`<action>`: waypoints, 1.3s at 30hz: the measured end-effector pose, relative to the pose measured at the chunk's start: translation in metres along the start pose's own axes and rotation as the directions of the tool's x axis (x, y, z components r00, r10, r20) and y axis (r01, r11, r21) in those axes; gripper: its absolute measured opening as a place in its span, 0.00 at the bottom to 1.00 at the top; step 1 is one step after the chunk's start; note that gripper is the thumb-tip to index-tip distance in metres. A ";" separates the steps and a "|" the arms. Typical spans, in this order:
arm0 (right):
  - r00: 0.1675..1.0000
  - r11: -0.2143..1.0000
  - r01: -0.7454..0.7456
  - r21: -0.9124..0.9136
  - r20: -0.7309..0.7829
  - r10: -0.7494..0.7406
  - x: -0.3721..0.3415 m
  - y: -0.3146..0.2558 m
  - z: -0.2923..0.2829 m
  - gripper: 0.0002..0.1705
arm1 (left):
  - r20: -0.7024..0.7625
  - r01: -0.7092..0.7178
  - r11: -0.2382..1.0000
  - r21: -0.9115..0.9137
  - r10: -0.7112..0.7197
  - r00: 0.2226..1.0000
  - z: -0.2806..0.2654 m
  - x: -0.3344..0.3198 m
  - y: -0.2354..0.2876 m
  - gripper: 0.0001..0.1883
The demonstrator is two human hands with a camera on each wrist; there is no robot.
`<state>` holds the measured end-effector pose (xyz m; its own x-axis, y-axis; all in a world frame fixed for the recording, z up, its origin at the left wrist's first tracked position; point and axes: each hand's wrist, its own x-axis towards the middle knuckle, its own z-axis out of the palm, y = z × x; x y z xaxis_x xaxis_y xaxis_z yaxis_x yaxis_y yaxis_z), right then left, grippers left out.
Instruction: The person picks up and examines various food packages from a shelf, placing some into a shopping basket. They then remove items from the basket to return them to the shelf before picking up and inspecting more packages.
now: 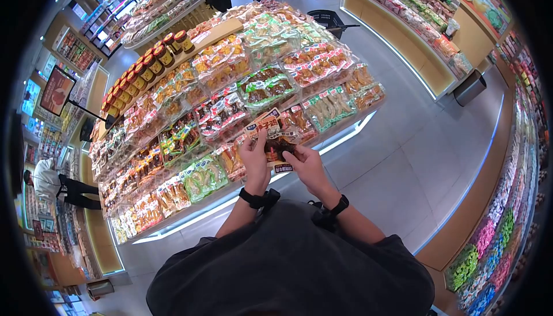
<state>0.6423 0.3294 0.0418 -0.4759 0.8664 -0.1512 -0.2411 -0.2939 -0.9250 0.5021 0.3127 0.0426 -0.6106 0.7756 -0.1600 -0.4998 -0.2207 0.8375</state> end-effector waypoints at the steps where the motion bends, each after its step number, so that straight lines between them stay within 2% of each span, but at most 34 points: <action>1: 1.000 1.000 0.026 -0.009 0.000 -0.026 0.000 0.003 -0.001 0.17 | -0.004 -0.001 1.000 0.001 0.001 1.000 0.000 0.000 0.000 0.10; 4: 1.000 0.999 0.014 -0.047 -0.026 -0.015 -0.004 -0.006 0.000 0.14 | 0.002 -0.024 0.999 -0.028 0.024 1.000 -0.002 -0.001 0.003 0.10; 7: 0.997 0.999 0.029 -0.017 -0.074 -0.030 -0.007 -0.010 -0.005 0.14 | -0.028 0.003 0.968 -0.252 -0.010 1.000 0.001 -0.007 0.028 0.10; 8: 0.997 1.000 0.019 -0.016 -0.070 -0.020 -0.006 -0.011 -0.009 0.14 | -0.038 0.002 0.968 -0.250 -0.012 0.999 -0.005 -0.005 0.029 0.10; 10: 0.997 0.990 0.048 0.133 -0.059 -0.041 -0.005 -0.016 -0.013 0.15 | 0.070 -0.081 0.965 -0.248 0.102 0.992 -0.021 0.002 0.027 0.08; 12: 0.999 0.985 0.025 0.171 -0.040 -0.018 -0.007 -0.024 -0.017 0.15 | 0.065 -0.106 0.978 -0.182 0.119 0.991 -0.031 0.000 0.034 0.07; 14: 1.000 0.970 -0.010 0.243 0.008 0.009 -0.003 -0.026 -0.023 0.15 | 0.025 -0.054 0.994 -0.098 0.057 0.998 -0.028 -0.010 0.052 0.09; 16: 0.999 0.970 -0.029 0.243 0.021 0.025 -0.001 -0.025 -0.026 0.15 | 0.015 -0.061 0.995 -0.084 0.063 0.998 -0.041 -0.008 0.049 0.12; 18: 0.998 0.962 -0.053 0.267 0.046 0.042 0.001 -0.025 -0.025 0.14 | -0.008 -0.064 0.997 0.049 0.065 0.998 -0.049 -0.010 0.048 0.15; 21: 0.988 0.941 -0.142 0.308 0.101 0.116 0.001 -0.027 -0.012 0.13 | -0.032 -0.054 0.997 0.051 0.056 0.998 -0.050 -0.015 0.045 0.17; 24: 0.992 0.967 -0.114 0.230 0.084 0.097 0.006 -0.008 -0.004 0.12 | -0.081 -0.001 0.997 0.075 0.007 0.997 -0.050 -0.018 0.038 0.18; 26: 0.993 0.974 -0.100 0.204 0.079 0.085 0.004 -0.004 -0.008 0.12 | -0.106 -0.045 0.989 0.144 0.060 0.992 -0.056 -0.023 0.040 0.18; 28: 0.996 0.993 -0.081 0.089 0.031 0.078 0.002 -0.004 -0.012 0.12 | -0.124 -0.059 0.989 0.137 0.077 0.989 -0.059 -0.028 0.046 0.17; 34: 0.977 0.981 -0.191 0.046 0.102 0.185 -0.004 0.002 -0.011 0.15 | -0.157 -0.109 0.976 0.187 0.139 0.978 -0.063 -0.033 0.044 0.16; 36: 0.975 0.979 -0.198 0.056 0.110 0.191 -0.005 0.007 -0.006 0.14 | -0.173 -0.099 0.976 0.194 0.133 0.976 -0.061 -0.036 0.044 0.16; 39: 0.969 0.974 -0.217 0.066 0.135 0.207 -0.008 0.008 0.001 0.14 | -0.183 -0.157 0.970 0.186 0.191 0.964 -0.059 -0.038 0.045 0.15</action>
<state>0.6435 0.3196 0.0363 -0.6249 0.7245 -0.2909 -0.1873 -0.5008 -0.8451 0.4666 0.2385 0.0550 -0.7967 0.5978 -0.0895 -0.2745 -0.2259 0.9347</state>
